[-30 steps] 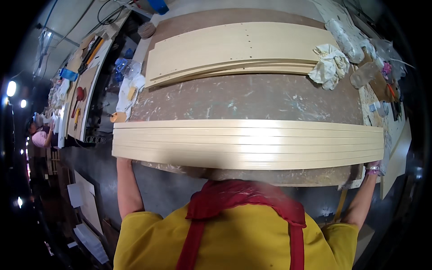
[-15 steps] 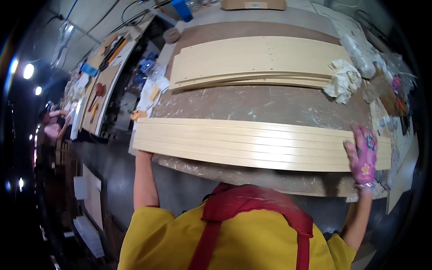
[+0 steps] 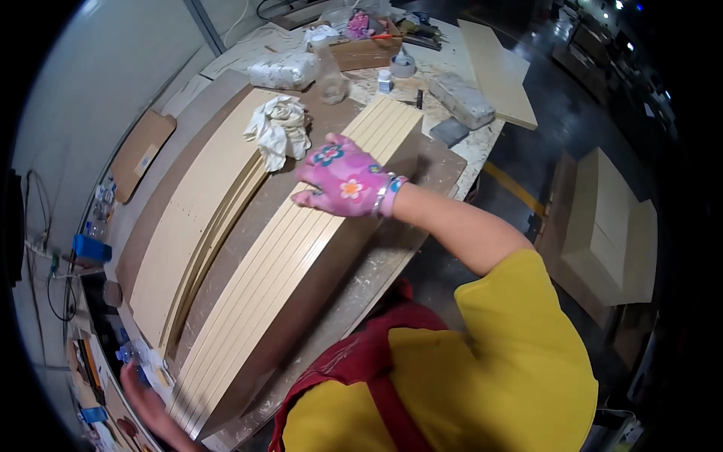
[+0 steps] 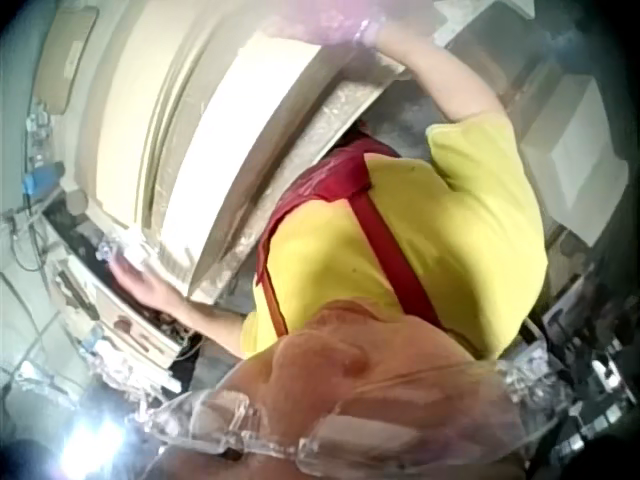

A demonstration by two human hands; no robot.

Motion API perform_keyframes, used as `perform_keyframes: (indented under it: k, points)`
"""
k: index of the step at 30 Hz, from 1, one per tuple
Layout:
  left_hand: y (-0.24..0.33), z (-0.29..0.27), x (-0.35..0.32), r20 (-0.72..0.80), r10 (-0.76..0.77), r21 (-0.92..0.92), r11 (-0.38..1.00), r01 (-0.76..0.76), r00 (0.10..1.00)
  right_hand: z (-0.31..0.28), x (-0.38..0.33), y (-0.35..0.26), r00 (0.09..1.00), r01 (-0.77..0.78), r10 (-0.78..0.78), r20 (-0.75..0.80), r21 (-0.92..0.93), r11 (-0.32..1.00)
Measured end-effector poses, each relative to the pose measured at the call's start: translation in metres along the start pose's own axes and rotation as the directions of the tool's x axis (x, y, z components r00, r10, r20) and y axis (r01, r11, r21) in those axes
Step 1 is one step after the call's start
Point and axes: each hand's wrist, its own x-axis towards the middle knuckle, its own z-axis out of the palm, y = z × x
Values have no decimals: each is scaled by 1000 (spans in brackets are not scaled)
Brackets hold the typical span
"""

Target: The person wipes the surfaces of several light-colored wooden panels with a white cloth. They repeatedly pour liquid from a clear plastic bottle onto the cloth and wipe each panel individually, flipping them over to treat both sides. The person handles the panels one at a time, moving them aside after wiping.

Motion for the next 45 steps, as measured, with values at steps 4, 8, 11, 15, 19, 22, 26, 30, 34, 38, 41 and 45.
perform_keyframes:
  k: [4, 8, 11, 15, 19, 22, 26, 30, 34, 38, 41, 45]
  points:
    - [83, 121, 11, 571, 215, 77, 947, -312, 793, 1, -6, 8, 1000, -23, 23, -15, -5, 1000]
    - [101, 137, 9, 600, 177, 341, 826, -450, 780, -9, -7, 31, 998, 49, -49, 28, -12, 999]
    - [104, 140, 0, 590, 131, 362, 839, -406, 797, -12, -13, 109, 999, -38, 38, -6, -138, 990]
    - [124, 143, -3, 617, -10, 405, 862, -306, 787, -17, -30, 246, 956, -294, 255, 148, 517, 804]
    - [131, 149, -4, 605, -54, 431, 861, -270, 794, -20, -14, 283, 824, -462, 486, 292, 843, 276]
    - [130, 151, -1, 607, -59, 430, 863, -265, 793, -20, 26, 293, 914, -373, 311, 262, 843, 387]
    - [133, 150, -1, 613, -107, 450, 862, -235, 783, -17, 93, 267, 909, -360, 87, 406, 665, 654]
    - [126, 153, -1, 595, -92, 431, 875, -221, 798, 48, 149, 262, 950, -55, -100, 295, 475, 878]
    - [124, 150, -5, 580, -120, 449, 872, -194, 806, 61, 194, 202, 953, -20, -85, 292, 340, 940]
    - [122, 154, -2, 581, -106, 466, 856, -223, 807, 118, 217, 204, 954, 16, -80, 289, 219, 976]
    - [127, 155, 4, 589, -104, 462, 857, -228, 801, 113, 222, 225, 954, 87, -158, 255, 268, 960]
    - [134, 145, -3, 606, -189, 431, 894, -119, 773, 23, 217, 204, 963, -222, 0, 270, 790, 571]
